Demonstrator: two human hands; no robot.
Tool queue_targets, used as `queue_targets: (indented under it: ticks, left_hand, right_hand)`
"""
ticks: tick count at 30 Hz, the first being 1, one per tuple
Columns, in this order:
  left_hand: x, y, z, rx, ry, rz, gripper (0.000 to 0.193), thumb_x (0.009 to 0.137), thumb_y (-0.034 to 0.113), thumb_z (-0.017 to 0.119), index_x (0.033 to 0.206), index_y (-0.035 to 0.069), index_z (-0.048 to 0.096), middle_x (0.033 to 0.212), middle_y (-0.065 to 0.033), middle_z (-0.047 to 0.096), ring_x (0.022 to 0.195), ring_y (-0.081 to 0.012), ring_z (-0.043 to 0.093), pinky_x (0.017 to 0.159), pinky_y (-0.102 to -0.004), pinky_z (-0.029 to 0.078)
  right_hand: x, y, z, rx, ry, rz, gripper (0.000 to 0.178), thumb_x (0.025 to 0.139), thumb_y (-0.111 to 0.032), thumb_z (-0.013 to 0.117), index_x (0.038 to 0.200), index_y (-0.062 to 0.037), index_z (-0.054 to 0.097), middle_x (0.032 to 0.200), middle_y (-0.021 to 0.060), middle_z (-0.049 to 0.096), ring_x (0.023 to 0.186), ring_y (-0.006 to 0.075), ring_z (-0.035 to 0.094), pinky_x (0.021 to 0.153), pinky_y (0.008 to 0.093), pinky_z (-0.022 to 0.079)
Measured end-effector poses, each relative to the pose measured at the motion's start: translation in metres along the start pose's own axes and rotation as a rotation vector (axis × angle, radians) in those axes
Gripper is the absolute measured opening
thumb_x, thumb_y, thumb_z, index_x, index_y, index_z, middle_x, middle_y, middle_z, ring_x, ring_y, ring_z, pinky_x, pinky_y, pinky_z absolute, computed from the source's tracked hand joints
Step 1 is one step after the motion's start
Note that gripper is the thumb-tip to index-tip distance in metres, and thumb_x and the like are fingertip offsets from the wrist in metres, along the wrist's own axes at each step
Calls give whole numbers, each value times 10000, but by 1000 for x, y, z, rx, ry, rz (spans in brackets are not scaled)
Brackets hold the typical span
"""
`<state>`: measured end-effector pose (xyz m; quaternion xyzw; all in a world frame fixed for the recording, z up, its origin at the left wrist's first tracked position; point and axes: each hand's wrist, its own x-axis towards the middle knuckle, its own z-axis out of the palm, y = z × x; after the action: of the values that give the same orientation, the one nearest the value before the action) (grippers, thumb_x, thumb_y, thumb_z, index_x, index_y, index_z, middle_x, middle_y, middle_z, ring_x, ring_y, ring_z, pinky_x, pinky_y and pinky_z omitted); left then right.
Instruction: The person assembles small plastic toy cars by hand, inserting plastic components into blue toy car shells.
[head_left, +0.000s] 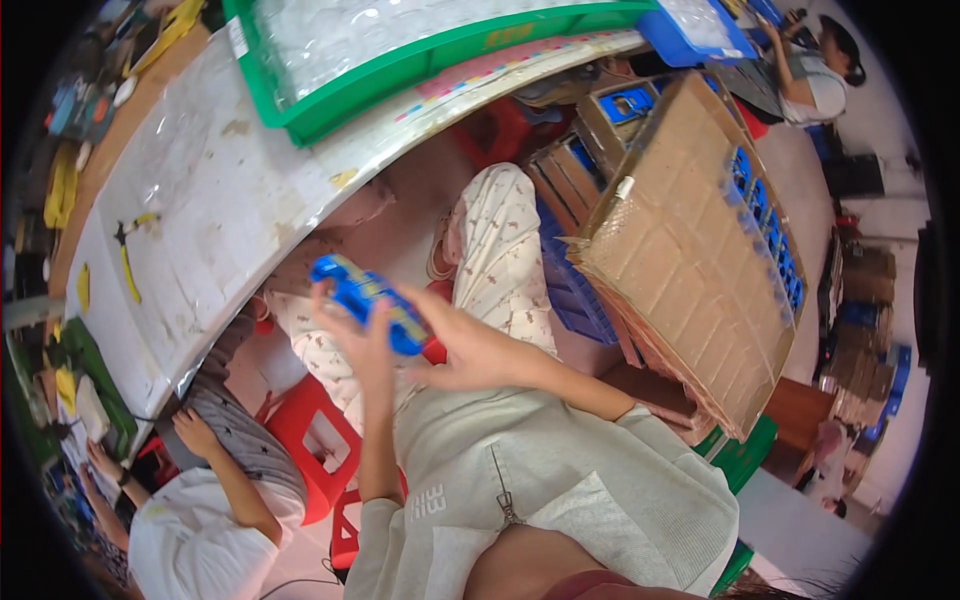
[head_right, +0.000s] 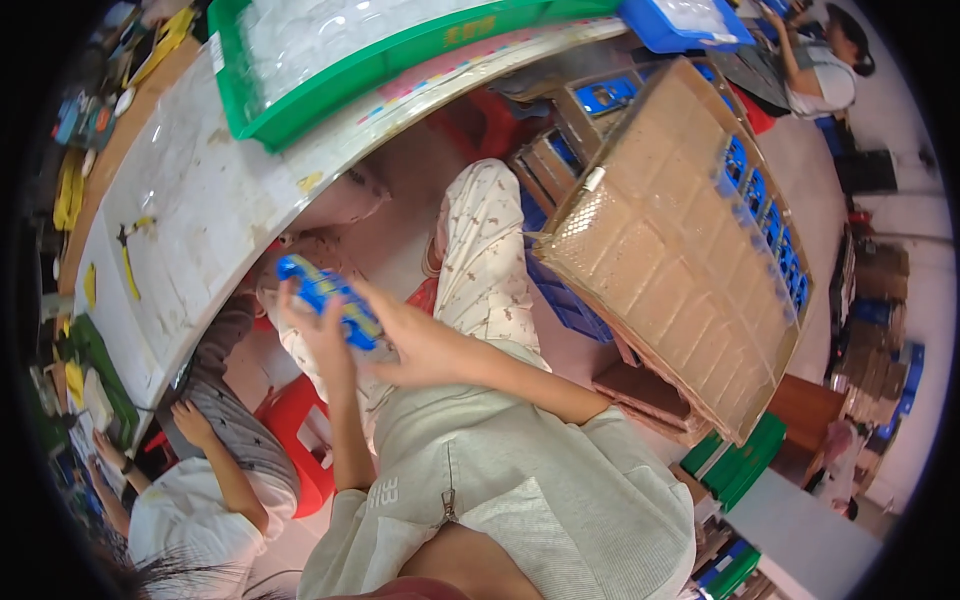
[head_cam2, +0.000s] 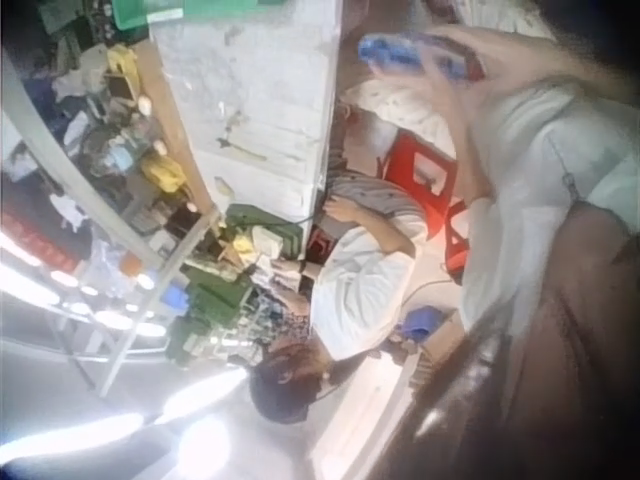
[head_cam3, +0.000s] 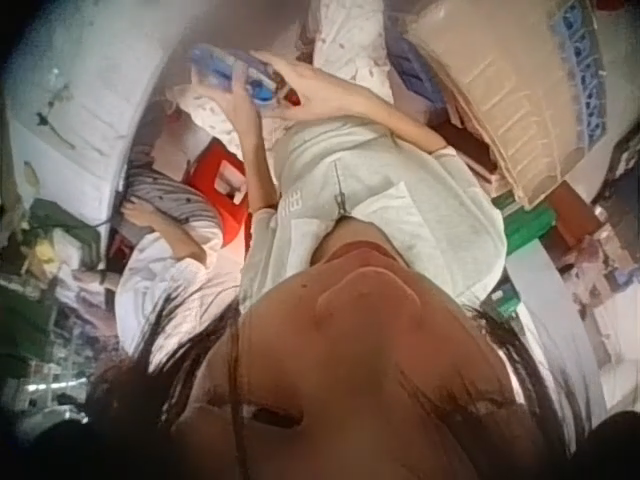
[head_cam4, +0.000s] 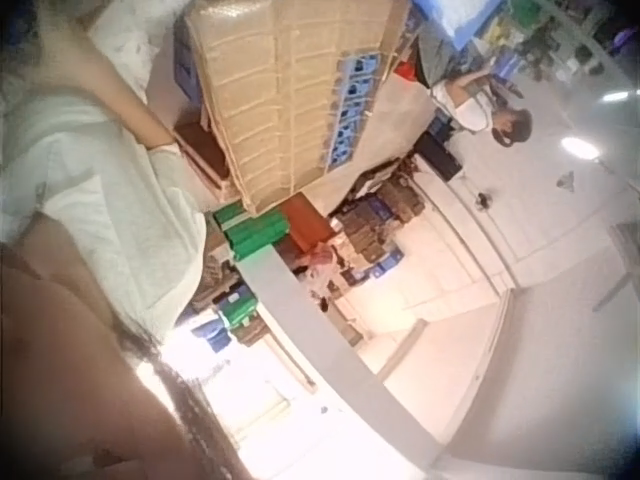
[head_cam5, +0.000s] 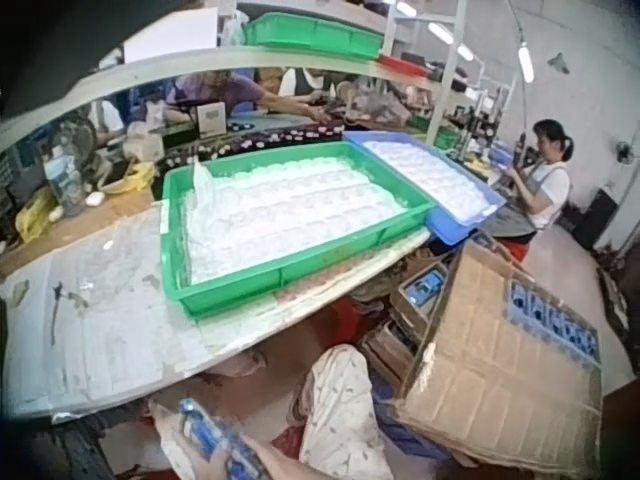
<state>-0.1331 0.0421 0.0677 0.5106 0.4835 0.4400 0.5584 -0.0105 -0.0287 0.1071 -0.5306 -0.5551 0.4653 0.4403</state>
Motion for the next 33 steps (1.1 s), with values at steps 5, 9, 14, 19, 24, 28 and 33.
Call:
queue_targets:
  ticks: [5, 9, 14, 19, 24, 28, 33]
  left_hand:
    - [84, 44, -109, 275, 238, 178, 601, 771, 82, 611, 1292, 79, 312, 1236, -188, 409, 1064, -251, 475, 874, -334, 414]
    - [171, 49, -263, 965, 504, 352, 693, 705, 276, 696, 1227, -53, 378, 1097, -201, 513, 959, -252, 524, 845, -337, 413]
    - [250, 38, -372, 1236, 539, 103, 736, 655, 441, 661, 1146, -76, 479, 1031, -278, 570, 976, -349, 567, 842, -367, 431]
    - [218, 59, -281, 1483, 812, 417, 571, 696, 333, 664, 1054, -74, 485, 978, -250, 550, 954, -387, 502, 830, -444, 399]
    - [186, 80, -199, 1183, 378, 963, 286, 701, 80, 612, 975, 22, 551, 973, -163, 561, 927, -336, 509, 828, -407, 392]
    - [196, 72, -137, 1057, 137, 1015, 223, 705, 18, 559, 926, 46, 561, 963, -119, 556, 958, -294, 496, 822, -380, 393]
    - [252, 62, -73, 1052, 77, 1143, 246, 694, 24, 555, 938, 55, 573, 987, -85, 558, 984, -274, 480, 827, -386, 378]
  right_hand:
    - [-44, -26, -55, -153, -71, -88, 555, 749, -100, 634, 1248, -24, 402, 1256, 156, 412, 1173, 280, 403, 971, 377, 322]
    - [-83, -19, -162, -752, 741, 111, 269, 754, -70, 565, 1019, -31, 547, 1084, 119, 548, 1033, 256, 502, 893, 339, 376]
    - [-209, 90, -404, -1164, 1207, 210, 344, 788, -130, 591, 1086, 31, 533, 1035, 170, 567, 966, 255, 534, 845, 320, 409]
    - [-256, 142, -480, -1337, 1313, 926, 501, 764, -445, 528, 1097, -72, 570, 1048, 230, 569, 972, 352, 545, 835, 422, 428]
    - [-227, 141, -481, -1456, 1362, 1049, 492, 742, -476, 525, 1076, -121, 593, 1008, 223, 580, 948, 379, 545, 789, 471, 444]
    - [-231, 138, -489, -1492, 1379, 1181, 516, 746, -527, 527, 1055, -123, 614, 1039, 184, 587, 972, 380, 543, 808, 474, 443]
    - [-268, 154, -512, -1225, 1334, 1061, 610, 751, -559, 517, 1084, -49, 550, 1047, 212, 585, 973, 373, 551, 807, 458, 435]
